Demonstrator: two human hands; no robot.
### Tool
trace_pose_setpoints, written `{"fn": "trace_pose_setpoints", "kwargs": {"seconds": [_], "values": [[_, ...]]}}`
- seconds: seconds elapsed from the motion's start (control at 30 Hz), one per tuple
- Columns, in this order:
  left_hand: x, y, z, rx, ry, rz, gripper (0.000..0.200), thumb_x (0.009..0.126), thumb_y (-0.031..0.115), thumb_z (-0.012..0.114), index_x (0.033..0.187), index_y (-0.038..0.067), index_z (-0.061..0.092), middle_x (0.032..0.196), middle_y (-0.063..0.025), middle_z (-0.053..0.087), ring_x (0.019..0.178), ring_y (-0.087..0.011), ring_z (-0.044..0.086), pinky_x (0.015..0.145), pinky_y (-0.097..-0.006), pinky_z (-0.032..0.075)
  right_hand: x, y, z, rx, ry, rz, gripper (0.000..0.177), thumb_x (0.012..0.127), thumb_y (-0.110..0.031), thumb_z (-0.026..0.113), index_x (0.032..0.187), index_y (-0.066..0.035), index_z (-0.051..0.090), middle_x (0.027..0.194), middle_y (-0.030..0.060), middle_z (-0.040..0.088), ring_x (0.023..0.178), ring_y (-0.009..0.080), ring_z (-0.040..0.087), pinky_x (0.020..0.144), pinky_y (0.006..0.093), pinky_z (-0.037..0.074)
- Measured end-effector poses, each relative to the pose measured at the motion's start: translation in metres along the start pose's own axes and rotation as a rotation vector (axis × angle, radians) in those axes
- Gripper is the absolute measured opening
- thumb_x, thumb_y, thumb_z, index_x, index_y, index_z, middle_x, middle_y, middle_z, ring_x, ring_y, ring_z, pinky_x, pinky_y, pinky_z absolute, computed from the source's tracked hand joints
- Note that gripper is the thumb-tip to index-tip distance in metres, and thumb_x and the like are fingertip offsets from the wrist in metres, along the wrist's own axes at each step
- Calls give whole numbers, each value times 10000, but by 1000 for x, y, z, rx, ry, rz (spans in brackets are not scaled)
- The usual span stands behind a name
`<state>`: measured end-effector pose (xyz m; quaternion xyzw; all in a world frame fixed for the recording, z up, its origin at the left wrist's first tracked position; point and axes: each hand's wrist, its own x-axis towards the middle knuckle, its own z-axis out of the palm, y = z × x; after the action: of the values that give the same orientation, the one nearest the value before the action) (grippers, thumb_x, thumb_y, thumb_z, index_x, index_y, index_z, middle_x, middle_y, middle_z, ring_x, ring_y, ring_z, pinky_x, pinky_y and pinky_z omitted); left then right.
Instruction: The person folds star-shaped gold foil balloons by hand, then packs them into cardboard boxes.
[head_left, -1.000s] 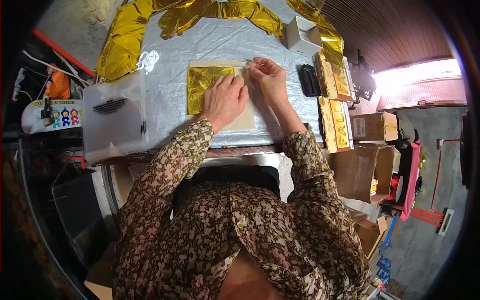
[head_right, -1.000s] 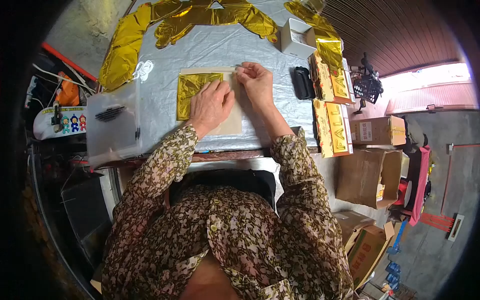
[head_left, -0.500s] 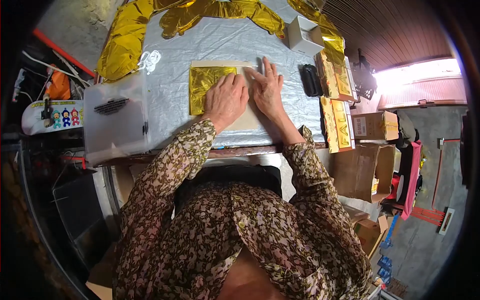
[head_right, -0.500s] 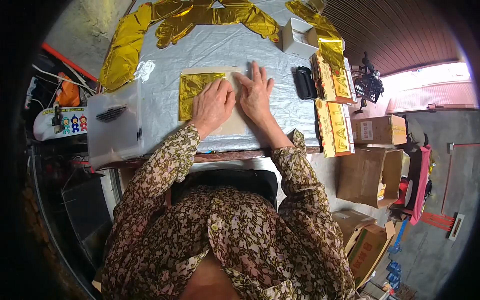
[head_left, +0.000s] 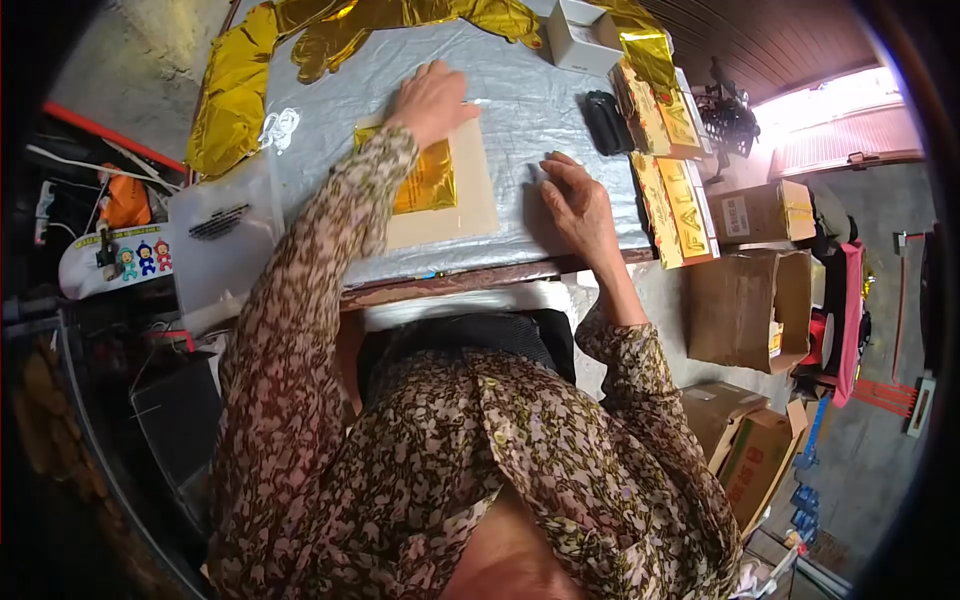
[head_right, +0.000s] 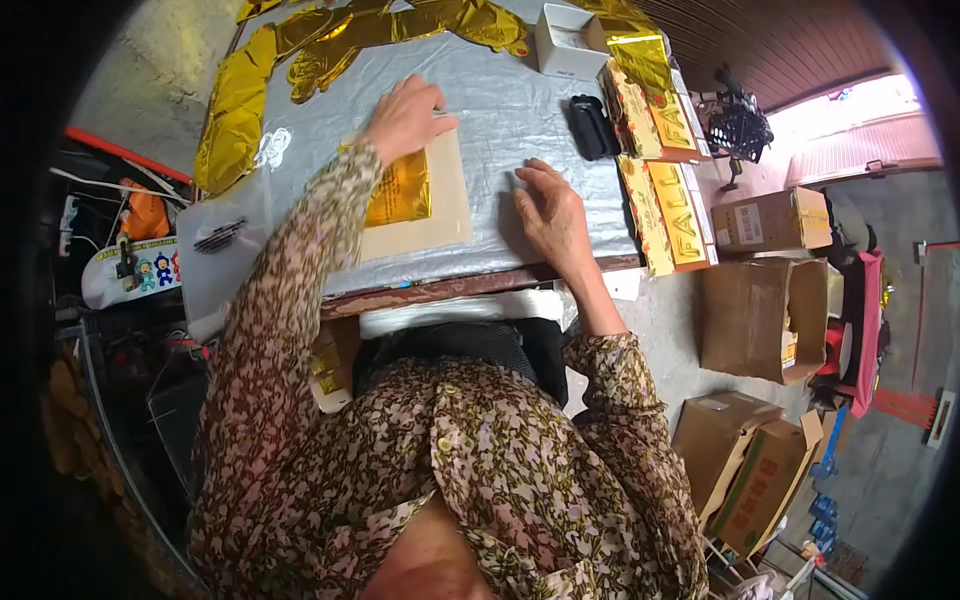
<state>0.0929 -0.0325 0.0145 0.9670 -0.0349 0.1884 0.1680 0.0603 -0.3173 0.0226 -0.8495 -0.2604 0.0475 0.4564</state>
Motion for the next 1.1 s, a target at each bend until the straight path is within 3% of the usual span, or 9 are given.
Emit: {"fn": "trace_pose_setpoints", "kwargs": {"seconds": [0.07, 0.13, 0.2, 0.27, 0.43, 0.5, 0.7, 0.87, 1.1], "values": [[18, -5, 4, 53, -69, 32, 357, 883, 361, 722, 981, 18, 701, 1057, -197, 648, 955, -386, 655, 838, -491, 528, -7, 8, -5, 2, 15, -5, 326, 937, -28, 640, 1249, 67, 641, 1394, 235, 572, 1317, 275, 542, 1064, 339, 442], [37, -14, 1, 22, -422, 4, 359, 844, 372, 753, 953, 30, 733, 951, -191, 697, 900, -364, 675, 805, -454, 545, -13, -2, -13, -9, 34, -7, 330, 944, -34, 635, 1261, 59, 637, 1374, 227, 587, 1288, 267, 566, 1065, 336, 443], [43, -24, -18, -198, -460, -31, 358, 845, 383, 762, 955, 43, 757, 898, -144, 739, 824, -297, 695, 753, -422, 554, -15, -22, -22, 105, 11, 257, 376, 964, -60, 631, 1314, 71, 589, 1361, 195, 600, 1259, 256, 589, 1063, 322, 444], [49, -32, -46, -560, -627, -264, 330, 887, 398, 754, 931, 71, 727, 961, -24, 713, 776, -127, 631, 696, -291, 493, -12, -5, -14, 274, 121, 182, 415, 969, -92, 641, 1332, 91, 556, 1298, 186, 633, 1178, 222, 618, 984, 315, 489], [35, -65, -85, -1298, -484, -435, 269, 965, 219, 689, 1126, 4, 704, 1046, -36, 719, 900, -109, 674, 802, -254, 555, 16, -4, 9, 853, 149, 303, 513, 997, -187, 657, 1406, 70, 487, 1234, 119, 658, 1072, 160, 632, 946, 310, 507], [32, -77, -99, -1592, -465, -511, 294, 964, 124, 680, 1211, -35, 665, 1069, -83, 724, 917, -136, 711, 880, -266, 598, 38, 4, 21, 1122, -57, 215, 510, 1005, -291, 650, 1395, 13, 525, 1161, 79, 675, 965, 121, 632, 833, 286, 527], [1, -78, -102, -1771, -356, -698, 307, 952, 110, 689, 1226, -24, 653, 1124, -100, 704, 1027, -164, 682, 933, -306, 573, 71, -41, 22, 1102, -11, 233, 369, 1012, -343, 620, 1275, -89, 665, 1085, 21, 702, 903, 109, 646, 781, 273, 521], [-36, -74, -91, -1937, -315, -761, 336, 943, 80, 675, 1259, -19, 623, 1166, -115, 687, 1076, -205, 668, 976, -373, 551, 91, -34, 25, 1080, 46, 189, 326, 1000, -249, 631, 1181, 14, 698, 992, 67, 734, 875, 144, 671, 846, 288, 539], [-64, -49, -88, -1996, -326, -545, 468, 1011, 288, 621, 1369, -2, 539, 1307, -115, 636, 1201, -216, 620, 1057, -368, 495, 96, -38, 23, 1164, 29, 227, 207, 972, -156, 663, 1057, 30, 691, 981, 91, 731, 891, 152, 681, 836, 279, 552]]}}
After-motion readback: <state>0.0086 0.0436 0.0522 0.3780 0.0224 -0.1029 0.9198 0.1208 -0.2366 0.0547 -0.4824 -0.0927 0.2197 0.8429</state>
